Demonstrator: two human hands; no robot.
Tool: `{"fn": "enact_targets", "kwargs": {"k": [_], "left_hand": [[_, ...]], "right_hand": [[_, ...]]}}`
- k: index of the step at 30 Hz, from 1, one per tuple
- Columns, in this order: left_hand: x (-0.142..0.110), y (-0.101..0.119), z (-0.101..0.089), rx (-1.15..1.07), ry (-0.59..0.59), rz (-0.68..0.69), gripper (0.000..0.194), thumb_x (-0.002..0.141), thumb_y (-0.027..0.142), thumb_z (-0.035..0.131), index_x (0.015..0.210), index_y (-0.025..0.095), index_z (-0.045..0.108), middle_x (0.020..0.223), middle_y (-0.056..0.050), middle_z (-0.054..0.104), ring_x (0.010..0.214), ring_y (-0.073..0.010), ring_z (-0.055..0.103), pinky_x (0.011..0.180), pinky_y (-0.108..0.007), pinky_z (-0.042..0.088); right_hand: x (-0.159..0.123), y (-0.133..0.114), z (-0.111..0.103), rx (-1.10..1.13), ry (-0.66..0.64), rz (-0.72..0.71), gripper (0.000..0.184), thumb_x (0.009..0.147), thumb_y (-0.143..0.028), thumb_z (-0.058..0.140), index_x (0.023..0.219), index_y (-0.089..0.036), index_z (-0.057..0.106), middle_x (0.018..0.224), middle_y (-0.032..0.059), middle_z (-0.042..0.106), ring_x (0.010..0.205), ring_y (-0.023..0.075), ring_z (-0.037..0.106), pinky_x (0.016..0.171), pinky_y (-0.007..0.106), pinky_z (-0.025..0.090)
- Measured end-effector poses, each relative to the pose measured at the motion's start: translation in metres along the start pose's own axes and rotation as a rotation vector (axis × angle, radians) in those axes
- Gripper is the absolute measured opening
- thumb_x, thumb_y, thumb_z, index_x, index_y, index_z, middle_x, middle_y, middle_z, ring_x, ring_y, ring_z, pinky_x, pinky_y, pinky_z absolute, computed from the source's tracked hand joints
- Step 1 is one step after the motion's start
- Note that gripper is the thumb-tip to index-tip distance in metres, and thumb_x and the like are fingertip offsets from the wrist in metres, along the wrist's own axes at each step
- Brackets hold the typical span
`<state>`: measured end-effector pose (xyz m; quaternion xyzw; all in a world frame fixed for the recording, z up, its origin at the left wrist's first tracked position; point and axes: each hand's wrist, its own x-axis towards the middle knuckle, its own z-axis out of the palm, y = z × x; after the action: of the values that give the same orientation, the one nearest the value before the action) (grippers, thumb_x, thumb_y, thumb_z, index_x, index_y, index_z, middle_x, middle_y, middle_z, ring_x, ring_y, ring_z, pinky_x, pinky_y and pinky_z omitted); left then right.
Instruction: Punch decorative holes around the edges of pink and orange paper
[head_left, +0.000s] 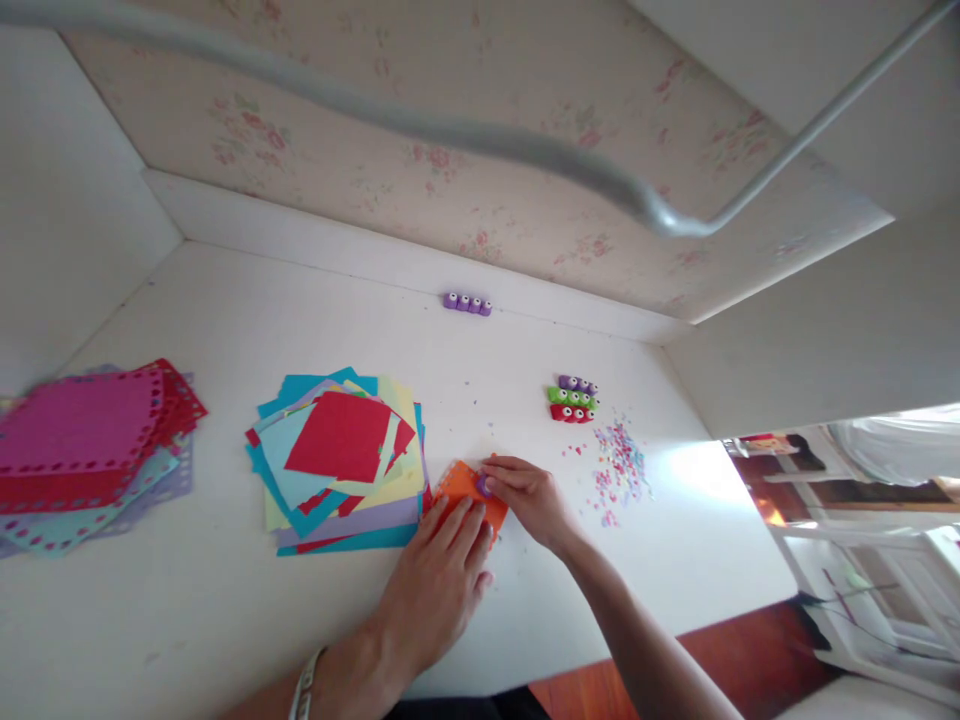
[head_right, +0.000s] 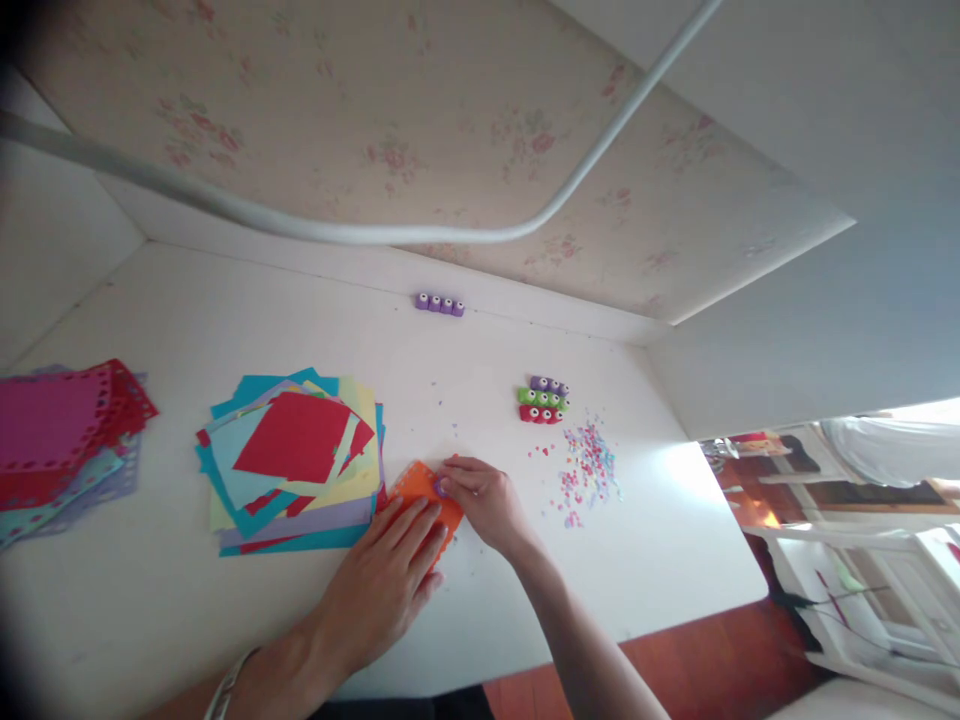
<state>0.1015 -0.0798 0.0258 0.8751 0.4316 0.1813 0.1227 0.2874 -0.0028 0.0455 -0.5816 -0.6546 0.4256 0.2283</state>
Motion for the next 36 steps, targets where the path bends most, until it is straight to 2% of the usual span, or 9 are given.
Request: {"fn": "enact_targets", "kwargs": {"k": [4,10,13,19,23,27,30,33,36], "left_hand": [[0.001,0.001,-0.003,-0.01,-0.028,0.009,0.041,0.098,0.04,0.047,0.131,0.018,0.057,0.138,-0.008,0.058,0.128,-0.0255,0.05,0.113,-0.045,0.026],[0.002,0.0,-0.006,0.011,-0.02,0.052,0.038,0.099,0.038,0.044,0.128,0.018,0.059,0.136,-0.008,0.06,0.128,-0.0246,0.051,0.113,-0.045,0.027],[0.001,0.0,-0.006,0.011,-0.007,0.074,0.035,0.099,0.035,0.045,0.126,0.019,0.06,0.134,-0.006,0.062,0.126,-0.0236,0.053,0.112,-0.044,0.029],[0.001,0.0,-0.005,-0.012,0.018,0.108,0.031,0.096,0.027,0.048,0.124,0.021,0.06,0.13,-0.006,0.064,0.124,-0.0218,0.055,0.112,-0.041,0.031],[0.002,0.0,-0.003,-0.033,0.051,0.086,0.029,0.095,0.026,0.05,0.12,0.023,0.062,0.128,-0.005,0.065,0.121,-0.0221,0.057,0.11,-0.042,0.036],[0.003,0.001,-0.001,-0.058,0.084,0.075,0.027,0.095,0.026,0.051,0.118,0.023,0.063,0.125,-0.005,0.066,0.118,-0.0216,0.058,0.109,-0.043,0.038],[0.003,0.001,0.0,-0.076,0.086,0.067,0.026,0.094,0.026,0.052,0.118,0.024,0.063,0.124,-0.004,0.066,0.118,-0.0214,0.058,0.109,-0.044,0.039],[0.004,-0.001,-0.001,-0.084,0.089,0.072,0.026,0.094,0.026,0.053,0.118,0.025,0.063,0.124,-0.003,0.066,0.117,-0.0208,0.059,0.108,-0.044,0.041],[0.005,-0.003,-0.003,-0.088,0.104,0.09,0.025,0.094,0.026,0.053,0.117,0.025,0.063,0.123,-0.003,0.067,0.116,-0.0206,0.06,0.107,-0.043,0.043]], "right_hand": [[0.002,0.003,-0.01,-0.07,0.065,-0.053,0.023,0.091,-0.039,0.058,0.098,-0.029,0.078,0.111,0.0031,0.073,0.103,0.0214,0.067,0.094,0.037,0.053],[0.008,-0.005,-0.033,-0.285,0.295,-0.11,0.028,0.094,-0.037,0.052,0.093,-0.023,0.077,0.099,0.0072,0.073,0.084,0.021,0.068,0.076,0.033,0.054],[0.01,-0.007,-0.035,-0.332,0.307,-0.114,0.023,0.091,-0.036,0.058,0.092,-0.022,0.077,0.094,0.0072,0.072,0.073,0.0188,0.067,0.069,0.031,0.054],[0.016,-0.009,-0.039,-0.35,0.256,-0.161,0.02,0.089,-0.029,0.059,0.086,-0.027,0.079,0.092,0.0041,0.074,0.079,0.0193,0.069,0.075,0.031,0.054],[0.023,-0.014,-0.066,-0.362,0.277,-0.204,0.02,0.088,-0.029,0.058,0.084,-0.028,0.078,0.091,0.0019,0.075,0.085,0.0204,0.07,0.079,0.033,0.054],[0.052,-0.008,-0.112,-0.558,0.411,-0.126,0.025,0.09,-0.031,0.052,0.092,-0.029,0.077,0.1,0.0011,0.076,0.091,0.0214,0.07,0.083,0.034,0.054],[0.085,0.006,-0.14,-0.652,0.413,-0.079,0.028,0.09,-0.028,0.05,0.094,-0.027,0.078,0.101,0.0028,0.076,0.095,0.0233,0.069,0.086,0.036,0.052],[0.111,0.017,-0.152,-0.731,0.341,-0.074,0.028,0.087,-0.022,0.051,0.088,-0.026,0.079,0.102,0.0036,0.076,0.098,0.0235,0.069,0.087,0.034,0.051],[0.124,0.022,-0.154,-0.801,0.258,-0.07,0.026,0.085,-0.018,0.054,0.084,-0.025,0.079,0.098,0.0034,0.077,0.096,0.022,0.069,0.088,0.031,0.05]]}}
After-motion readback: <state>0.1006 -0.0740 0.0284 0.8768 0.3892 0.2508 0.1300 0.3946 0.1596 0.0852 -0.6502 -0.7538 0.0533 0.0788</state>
